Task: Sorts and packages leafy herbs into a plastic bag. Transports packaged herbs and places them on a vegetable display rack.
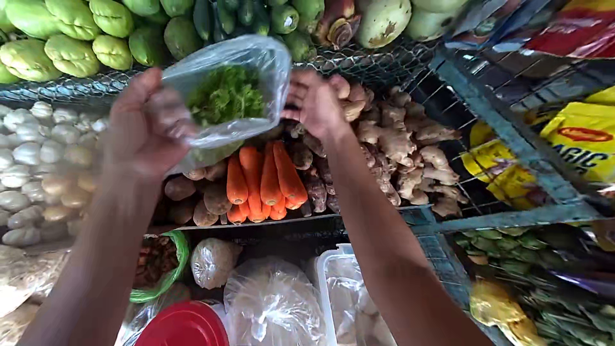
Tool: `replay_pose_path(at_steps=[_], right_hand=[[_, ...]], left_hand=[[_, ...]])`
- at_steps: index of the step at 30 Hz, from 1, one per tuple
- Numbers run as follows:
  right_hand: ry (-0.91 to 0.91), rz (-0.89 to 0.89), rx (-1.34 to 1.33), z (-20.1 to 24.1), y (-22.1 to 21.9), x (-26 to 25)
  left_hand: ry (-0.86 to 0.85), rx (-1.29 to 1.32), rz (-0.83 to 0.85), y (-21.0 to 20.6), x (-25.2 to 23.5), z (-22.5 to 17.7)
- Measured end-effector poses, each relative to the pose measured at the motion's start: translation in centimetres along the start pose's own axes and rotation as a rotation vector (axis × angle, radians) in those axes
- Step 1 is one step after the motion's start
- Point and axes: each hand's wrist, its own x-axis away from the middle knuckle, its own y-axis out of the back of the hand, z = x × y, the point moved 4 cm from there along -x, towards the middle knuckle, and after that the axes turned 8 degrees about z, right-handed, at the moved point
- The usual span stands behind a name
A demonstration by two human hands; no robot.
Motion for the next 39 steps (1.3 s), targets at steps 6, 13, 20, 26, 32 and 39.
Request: replay_pose_path(at_steps=[6, 13, 20, 26, 32, 39], right_hand=[[-0.326, -0.058, 1.150, -8.4, -0.4, -6.3], [-0.520, 0.126, 1.345, -10.8, -0.8, -8.8], [-0.482, 0.036, 1.354, -11.0, -0.8, -8.4], [-0.303, -0.186, 1.188, -9.2, 0.5, -8.2], [-0.275, -0.098, 0.339, -7.0, -3.2, -7.4], [-0.242, 0.108, 0.639, -9.2, -8.3, -9.2]], left_hand=[[-0.156, -0.067, 0.046, 6.3, 8.6, -5.3], [-0.243, -0.327, -0.140, 15.0, 19.6, -8.4], [-0.135, -0.523, -0.578, 17.6, 26.7, -7.6], [-0.024, -0.738, -0.835, 16.0, 31.7, -6.7], [-0.017, -0.787, -0.691, 15.3, 32.6, -5.9], [-0.196, -0.500, -0.317, 17.1, 29.4, -6.3]])
